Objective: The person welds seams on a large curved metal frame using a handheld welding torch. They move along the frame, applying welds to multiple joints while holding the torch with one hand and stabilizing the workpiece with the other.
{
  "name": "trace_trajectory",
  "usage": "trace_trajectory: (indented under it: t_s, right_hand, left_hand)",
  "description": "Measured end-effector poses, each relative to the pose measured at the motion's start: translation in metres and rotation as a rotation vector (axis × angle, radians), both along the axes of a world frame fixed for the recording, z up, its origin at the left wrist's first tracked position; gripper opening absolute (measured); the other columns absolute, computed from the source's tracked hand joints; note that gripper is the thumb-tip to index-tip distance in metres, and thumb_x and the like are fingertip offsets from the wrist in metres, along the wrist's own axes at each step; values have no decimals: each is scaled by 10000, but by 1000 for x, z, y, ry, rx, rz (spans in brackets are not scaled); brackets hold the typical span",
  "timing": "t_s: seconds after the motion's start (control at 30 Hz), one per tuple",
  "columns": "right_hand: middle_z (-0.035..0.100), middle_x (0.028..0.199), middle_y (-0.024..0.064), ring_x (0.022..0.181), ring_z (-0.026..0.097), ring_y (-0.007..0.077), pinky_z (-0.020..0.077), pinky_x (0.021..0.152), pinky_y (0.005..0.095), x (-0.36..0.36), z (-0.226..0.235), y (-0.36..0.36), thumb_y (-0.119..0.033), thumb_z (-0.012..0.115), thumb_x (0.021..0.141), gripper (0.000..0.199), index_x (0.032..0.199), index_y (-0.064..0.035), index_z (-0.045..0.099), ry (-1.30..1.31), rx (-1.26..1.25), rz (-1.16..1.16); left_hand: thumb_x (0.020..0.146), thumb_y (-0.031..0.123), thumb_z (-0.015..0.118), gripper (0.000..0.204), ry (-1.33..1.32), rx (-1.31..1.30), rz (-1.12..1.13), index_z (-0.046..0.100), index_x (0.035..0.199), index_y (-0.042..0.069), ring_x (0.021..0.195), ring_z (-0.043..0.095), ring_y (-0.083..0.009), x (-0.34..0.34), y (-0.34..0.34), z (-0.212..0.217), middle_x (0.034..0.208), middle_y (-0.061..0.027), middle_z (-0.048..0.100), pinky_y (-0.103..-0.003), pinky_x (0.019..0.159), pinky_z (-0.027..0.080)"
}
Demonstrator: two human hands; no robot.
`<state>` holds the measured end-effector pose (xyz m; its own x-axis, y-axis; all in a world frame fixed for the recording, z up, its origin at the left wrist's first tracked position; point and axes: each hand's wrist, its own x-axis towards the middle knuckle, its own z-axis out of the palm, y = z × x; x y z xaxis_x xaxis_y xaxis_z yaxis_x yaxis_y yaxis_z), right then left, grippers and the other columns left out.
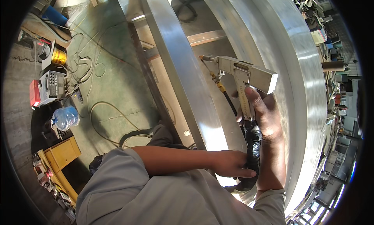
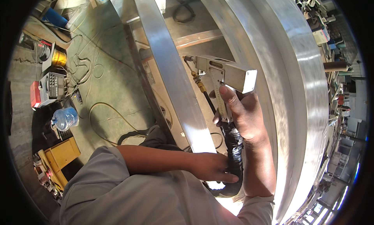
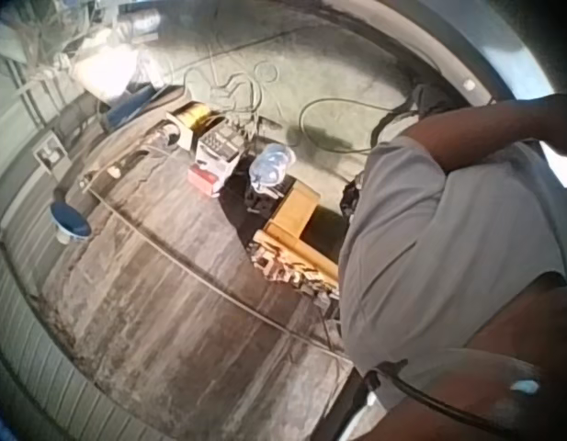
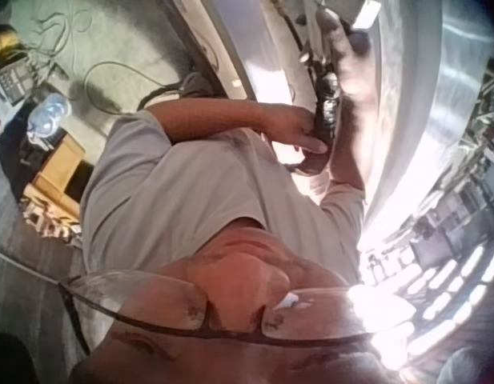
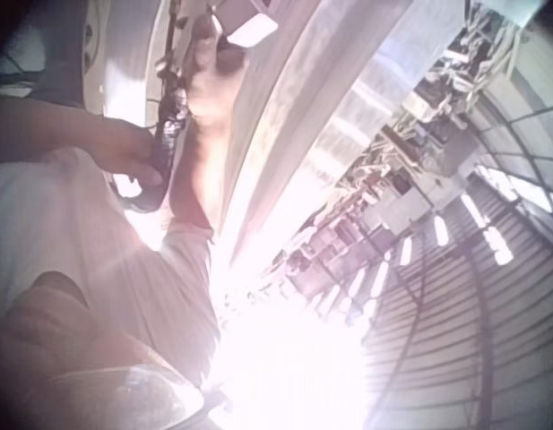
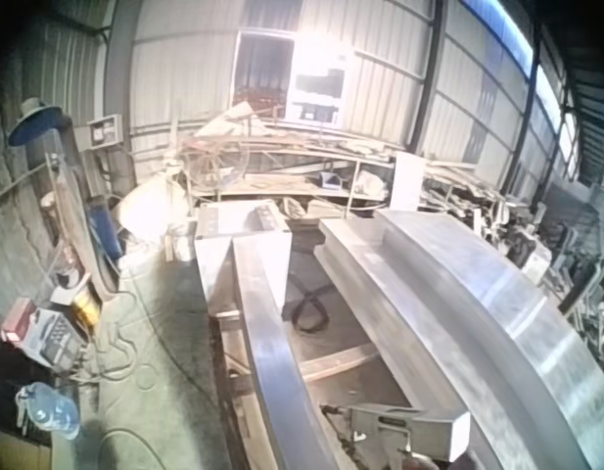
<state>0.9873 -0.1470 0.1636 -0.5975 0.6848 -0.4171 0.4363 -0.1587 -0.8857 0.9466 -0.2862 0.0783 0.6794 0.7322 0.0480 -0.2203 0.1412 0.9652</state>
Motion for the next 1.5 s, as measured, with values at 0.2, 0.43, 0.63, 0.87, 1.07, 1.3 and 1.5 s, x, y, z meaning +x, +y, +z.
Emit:
trace_trajectory:
  t_s: [0.2,0.43,0.63,0.87,1.07,1.3,1.5]
  right_hand:
    - [759,900,141,566,700,167,563,507,268,-9,-7,3,-521,752,996,633,1121,98,721,12,11,0]
    - [747,780,142,581,704,171,563,533,295,-14,-6,4,-444,762,1026,520,1065,74,767,4,9,-11]
    - [752,817,151,555,696,174,563,511,292,-14,-9,6,-466,765,1014,561,1101,88,741,3,21,-7]
    - [761,942,179,546,706,190,575,475,289,-10,-13,10,-502,799,973,684,1218,121,659,-20,-26,10]
    - [717,677,110,560,690,153,539,520,291,-15,-8,5,-456,724,1047,510,1063,54,749,-11,12,20]
    - [744,872,113,600,703,149,555,525,285,-19,-4,2,-430,760,1032,513,1115,74,704,31,-42,1]
    - [748,964,170,552,688,178,561,481,285,-13,-9,3,-496,804,974,715,1326,96,613,12,-28,-7]
  left_hand:
    - [1111,509,551,542,-40,0,47,651,1268,0,1064,716,-325,-4,1,-6,1143,-201,727,-432,959,546]
    - [1118,516,534,541,-55,1,57,664,1230,3,1024,722,-310,-8,2,-9,1076,-179,730,-431,930,555]
    - [1130,549,501,562,-50,-33,-15,669,1220,20,1047,684,-317,-9,3,-11,1099,-184,709,-445,941,536]
    - [1123,576,496,590,-23,-27,15,672,1158,13,994,696,-325,-12,2,-7,1019,-179,714,-447,905,544]
    - [1117,586,494,608,33,-4,-20,666,1124,3,976,707,-327,-19,6,-2,1008,-185,711,-456,890,547]
    - [1115,561,510,595,-6,-55,-71,655,1258,2,1053,715,-339,-18,7,-4,1122,-198,721,-449,950,547]
    - [1119,531,521,566,-60,-52,-63,640,1294,6,1091,709,-315,-14,6,-4,1156,-189,720,-436,976,541]
